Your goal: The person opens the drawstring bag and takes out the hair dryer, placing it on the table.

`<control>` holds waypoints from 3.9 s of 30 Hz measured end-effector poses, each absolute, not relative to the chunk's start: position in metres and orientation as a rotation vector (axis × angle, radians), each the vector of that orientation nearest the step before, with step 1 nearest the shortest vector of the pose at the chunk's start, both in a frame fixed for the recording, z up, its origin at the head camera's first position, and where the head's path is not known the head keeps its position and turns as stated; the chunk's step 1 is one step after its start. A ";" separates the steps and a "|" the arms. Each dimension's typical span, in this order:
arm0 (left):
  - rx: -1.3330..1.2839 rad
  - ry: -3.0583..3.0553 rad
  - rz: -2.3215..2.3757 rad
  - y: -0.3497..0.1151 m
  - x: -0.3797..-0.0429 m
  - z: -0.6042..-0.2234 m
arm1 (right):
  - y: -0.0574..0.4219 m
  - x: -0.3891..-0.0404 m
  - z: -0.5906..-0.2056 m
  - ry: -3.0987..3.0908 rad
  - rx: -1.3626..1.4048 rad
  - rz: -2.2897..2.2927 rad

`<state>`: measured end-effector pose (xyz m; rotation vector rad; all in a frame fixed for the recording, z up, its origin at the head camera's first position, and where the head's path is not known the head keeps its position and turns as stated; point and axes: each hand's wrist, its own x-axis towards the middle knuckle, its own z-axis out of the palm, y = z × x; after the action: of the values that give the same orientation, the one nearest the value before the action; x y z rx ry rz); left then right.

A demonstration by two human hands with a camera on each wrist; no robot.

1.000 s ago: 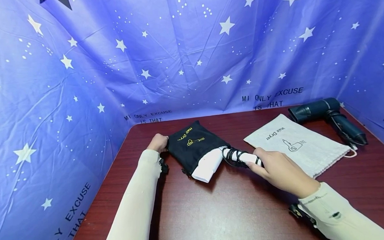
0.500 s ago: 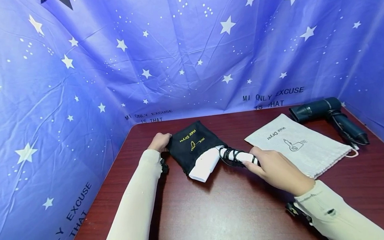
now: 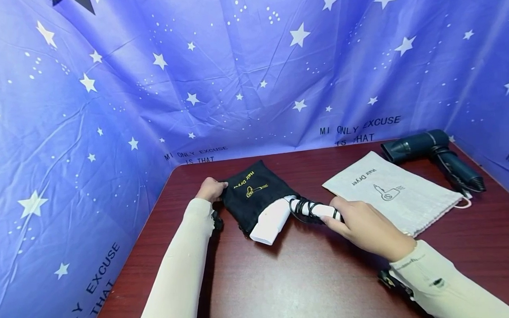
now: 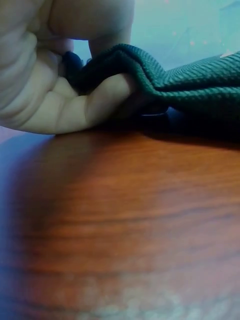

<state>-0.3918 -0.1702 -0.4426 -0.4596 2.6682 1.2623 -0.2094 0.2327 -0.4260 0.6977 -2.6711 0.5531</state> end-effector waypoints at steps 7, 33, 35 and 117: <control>-0.464 2.665 1.281 -0.169 -0.391 -0.440 | 0.235 -0.209 -0.427 -2.649 0.732 0.584; -0.517 2.625 1.391 -0.167 -0.388 -0.442 | 0.221 -0.214 -0.426 -2.685 0.699 0.630; -0.529 2.630 1.396 -0.168 -0.387 -0.441 | 0.221 -0.214 -0.426 -2.687 0.708 0.632; -0.360 2.726 1.160 -0.186 -0.379 -0.434 | 0.262 -0.242 -0.427 -2.723 0.265 0.645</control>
<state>-0.3793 -0.1864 -0.4343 -0.3598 2.7260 1.1603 -0.2425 0.2615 -0.4272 0.2651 -2.7228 0.6449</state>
